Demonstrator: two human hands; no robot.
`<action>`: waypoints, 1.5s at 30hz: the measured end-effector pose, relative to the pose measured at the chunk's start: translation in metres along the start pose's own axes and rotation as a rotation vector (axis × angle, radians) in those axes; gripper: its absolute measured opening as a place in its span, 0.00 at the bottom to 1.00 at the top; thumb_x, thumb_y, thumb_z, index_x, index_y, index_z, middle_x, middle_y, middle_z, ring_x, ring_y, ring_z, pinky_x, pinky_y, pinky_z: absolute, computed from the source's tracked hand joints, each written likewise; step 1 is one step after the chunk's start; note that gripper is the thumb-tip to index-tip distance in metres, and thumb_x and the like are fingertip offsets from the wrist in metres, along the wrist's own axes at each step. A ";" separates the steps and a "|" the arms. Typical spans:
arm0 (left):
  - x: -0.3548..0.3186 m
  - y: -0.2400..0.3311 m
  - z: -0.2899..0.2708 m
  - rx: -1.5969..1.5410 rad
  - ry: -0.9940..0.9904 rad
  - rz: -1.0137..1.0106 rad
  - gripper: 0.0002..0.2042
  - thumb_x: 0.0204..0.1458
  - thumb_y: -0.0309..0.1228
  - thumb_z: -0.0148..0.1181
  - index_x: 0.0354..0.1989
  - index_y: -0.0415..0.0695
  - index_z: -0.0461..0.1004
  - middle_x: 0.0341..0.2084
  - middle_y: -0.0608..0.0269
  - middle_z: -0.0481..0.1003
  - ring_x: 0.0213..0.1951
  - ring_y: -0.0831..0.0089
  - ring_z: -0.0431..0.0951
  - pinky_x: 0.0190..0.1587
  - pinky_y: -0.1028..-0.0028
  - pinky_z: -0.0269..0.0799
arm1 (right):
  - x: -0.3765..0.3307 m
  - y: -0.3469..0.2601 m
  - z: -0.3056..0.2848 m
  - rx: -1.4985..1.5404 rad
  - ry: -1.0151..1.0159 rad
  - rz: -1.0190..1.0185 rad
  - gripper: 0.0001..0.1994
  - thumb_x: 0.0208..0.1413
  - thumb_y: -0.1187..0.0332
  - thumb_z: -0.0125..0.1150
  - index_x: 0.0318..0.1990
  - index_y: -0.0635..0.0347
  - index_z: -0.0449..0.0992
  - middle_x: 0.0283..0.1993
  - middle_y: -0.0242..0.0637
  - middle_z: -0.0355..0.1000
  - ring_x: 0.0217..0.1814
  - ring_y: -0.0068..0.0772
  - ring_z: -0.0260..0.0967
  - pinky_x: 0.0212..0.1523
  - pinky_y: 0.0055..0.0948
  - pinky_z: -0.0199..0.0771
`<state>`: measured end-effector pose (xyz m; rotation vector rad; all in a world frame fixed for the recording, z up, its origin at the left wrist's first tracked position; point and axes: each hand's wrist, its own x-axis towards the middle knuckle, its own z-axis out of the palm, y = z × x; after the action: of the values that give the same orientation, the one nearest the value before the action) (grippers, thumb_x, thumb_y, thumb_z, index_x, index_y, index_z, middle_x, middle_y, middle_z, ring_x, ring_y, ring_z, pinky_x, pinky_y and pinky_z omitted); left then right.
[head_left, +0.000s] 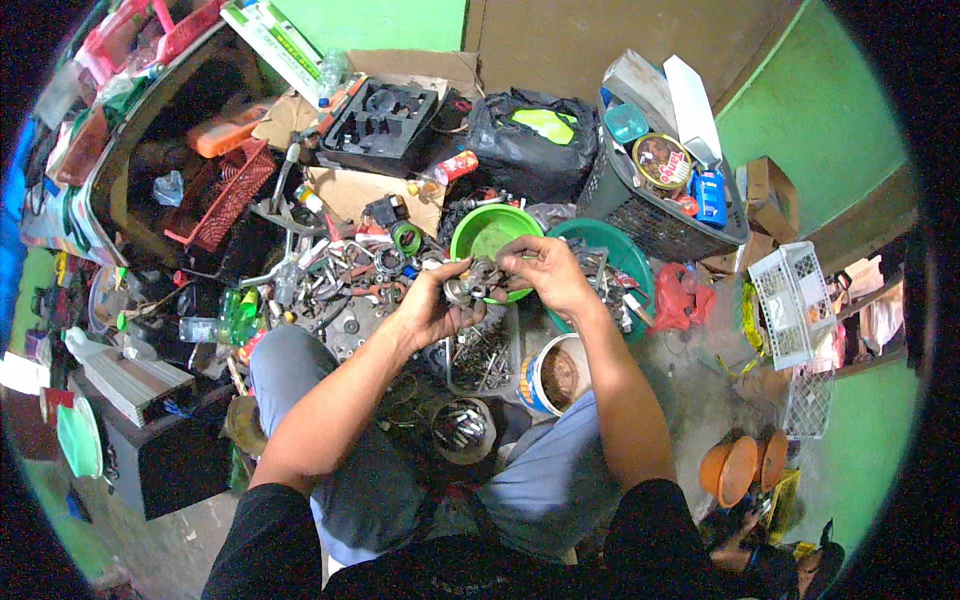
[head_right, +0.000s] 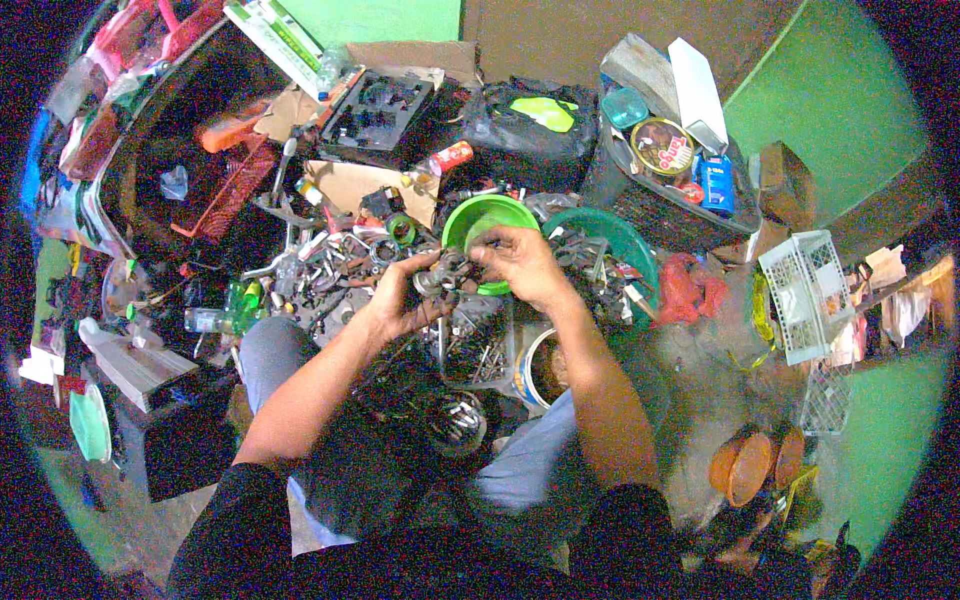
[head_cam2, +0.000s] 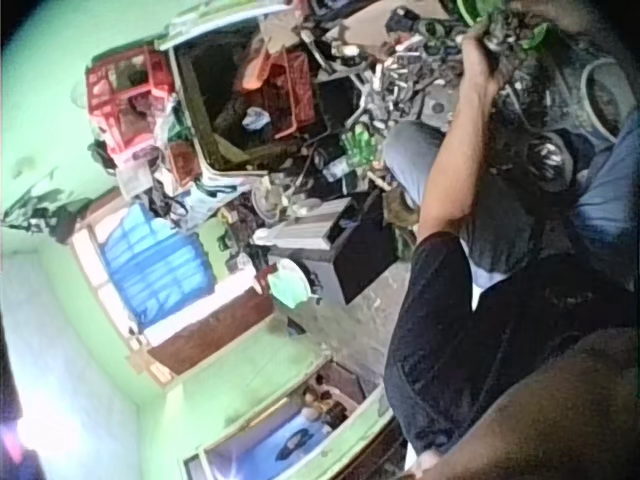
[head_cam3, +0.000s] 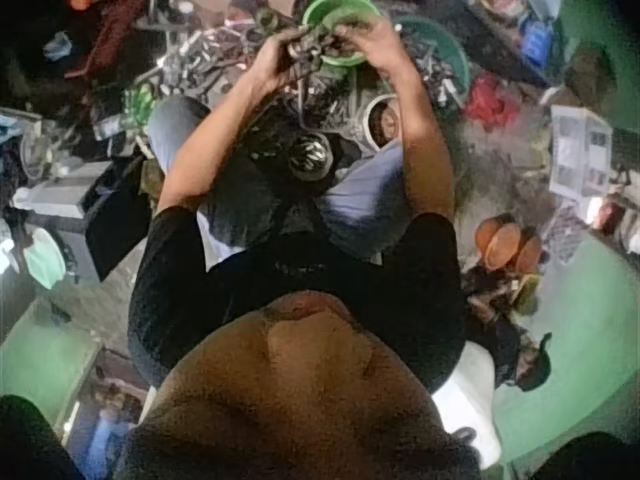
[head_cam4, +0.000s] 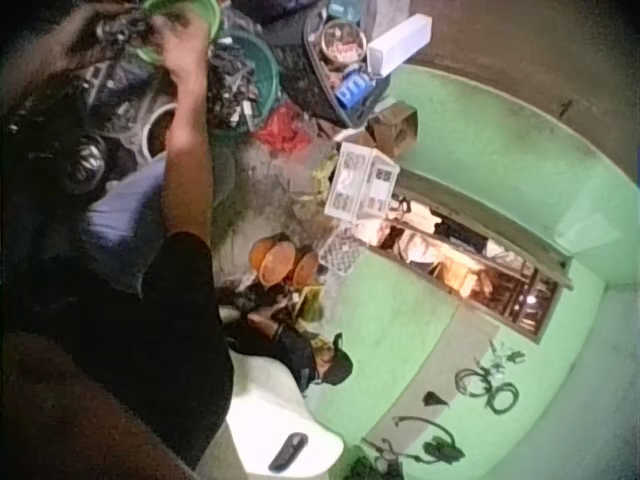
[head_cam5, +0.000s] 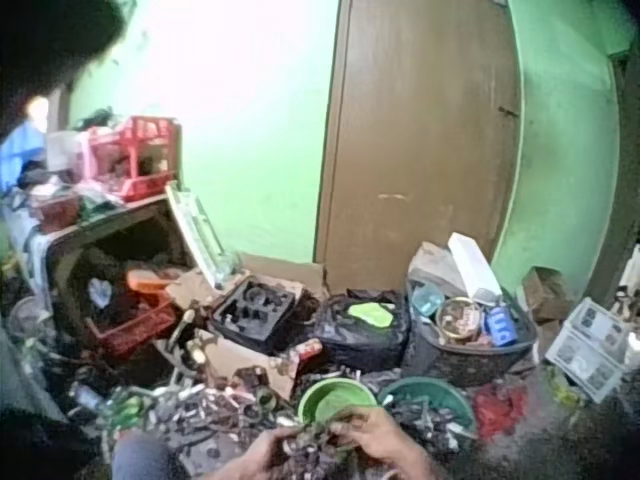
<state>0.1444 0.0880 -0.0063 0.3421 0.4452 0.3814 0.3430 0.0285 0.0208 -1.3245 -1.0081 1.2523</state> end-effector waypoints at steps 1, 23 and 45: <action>0.002 -0.002 0.004 -0.009 0.034 0.000 0.18 0.62 0.39 0.44 0.51 0.39 0.68 0.38 0.48 0.77 0.33 0.65 0.78 0.32 0.71 0.76 | 0.000 0.003 -0.009 0.070 0.047 0.027 0.08 0.60 0.69 0.58 0.42 0.65 0.74 0.36 0.39 0.75 0.33 0.32 0.75 0.36 0.33 0.80; 0.014 -0.012 -0.005 0.108 0.000 0.015 0.22 0.63 0.40 0.44 0.57 0.34 0.62 0.47 0.41 0.73 0.47 0.51 0.77 0.52 0.57 0.76 | -0.018 0.159 -0.202 -0.449 0.691 0.106 0.14 0.54 0.78 0.60 0.47 0.75 0.70 0.40 0.48 0.75 0.36 0.38 0.77 0.35 0.32 0.82; -0.066 -0.023 0.024 -0.068 0.123 0.316 0.23 0.65 0.52 0.34 0.50 0.50 0.71 0.44 0.63 0.75 0.47 0.66 0.74 0.58 0.53 0.66 | -0.040 -0.011 0.057 -0.614 -0.026 -0.444 0.12 0.50 0.64 0.68 0.35 0.62 0.77 0.35 0.44 0.75 0.35 0.37 0.74 0.36 0.33 0.72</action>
<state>0.1071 0.0343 0.0277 0.3241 0.4977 0.7270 0.2823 -0.0024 0.0407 -1.4194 -1.6825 0.6401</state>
